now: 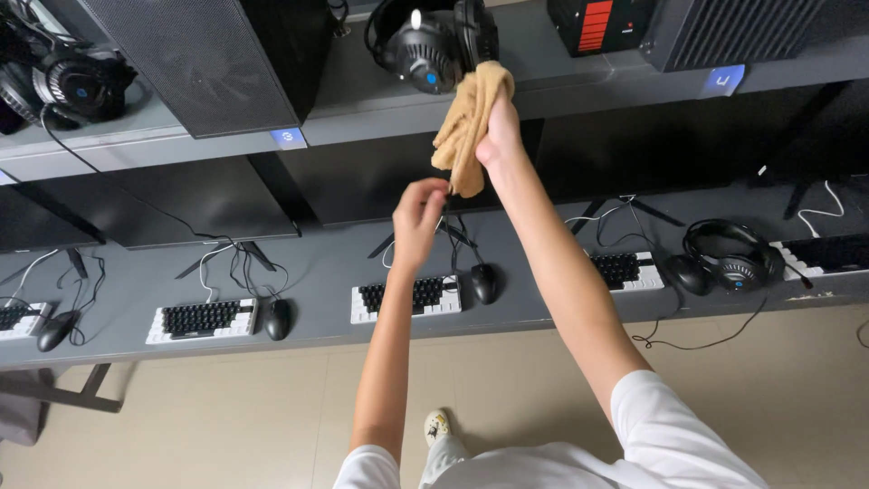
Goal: Cleaning a computer mouse, keyboard, and headphones with a soft cloth.
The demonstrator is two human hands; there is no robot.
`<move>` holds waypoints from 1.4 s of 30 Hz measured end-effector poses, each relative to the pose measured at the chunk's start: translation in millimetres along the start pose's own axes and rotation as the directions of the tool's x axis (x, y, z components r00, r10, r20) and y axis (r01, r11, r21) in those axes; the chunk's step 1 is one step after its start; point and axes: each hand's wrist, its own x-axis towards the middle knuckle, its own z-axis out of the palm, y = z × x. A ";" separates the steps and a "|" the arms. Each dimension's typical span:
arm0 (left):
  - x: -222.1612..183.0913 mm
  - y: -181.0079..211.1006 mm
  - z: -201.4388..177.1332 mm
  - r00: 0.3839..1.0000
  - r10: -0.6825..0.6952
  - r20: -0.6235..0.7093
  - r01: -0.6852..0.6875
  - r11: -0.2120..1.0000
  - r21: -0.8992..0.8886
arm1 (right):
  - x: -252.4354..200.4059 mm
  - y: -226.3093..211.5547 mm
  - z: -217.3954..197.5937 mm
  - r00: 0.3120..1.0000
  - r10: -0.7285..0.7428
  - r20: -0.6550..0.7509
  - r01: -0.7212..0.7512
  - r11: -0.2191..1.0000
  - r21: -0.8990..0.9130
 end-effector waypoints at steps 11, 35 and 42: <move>36.0 83.6 -42.5 0.981 0.117 -0.152 -0.153 0.957 -0.245 | -146.9 -10.8 1.4 0.986 -0.025 0.163 0.055 0.982 -0.180; -44.6 20.1 27.4 0.882 -0.188 -0.433 -0.210 0.665 -0.716 | -295.8 55.2 -61.5 0.988 0.105 0.111 0.090 0.189 -0.978; -54.2 -3.3 2.4 0.832 -0.311 -0.460 -0.228 0.564 -0.794 | -358.8 37.7 -38.2 0.857 0.375 -0.355 -0.425 0.122 -0.897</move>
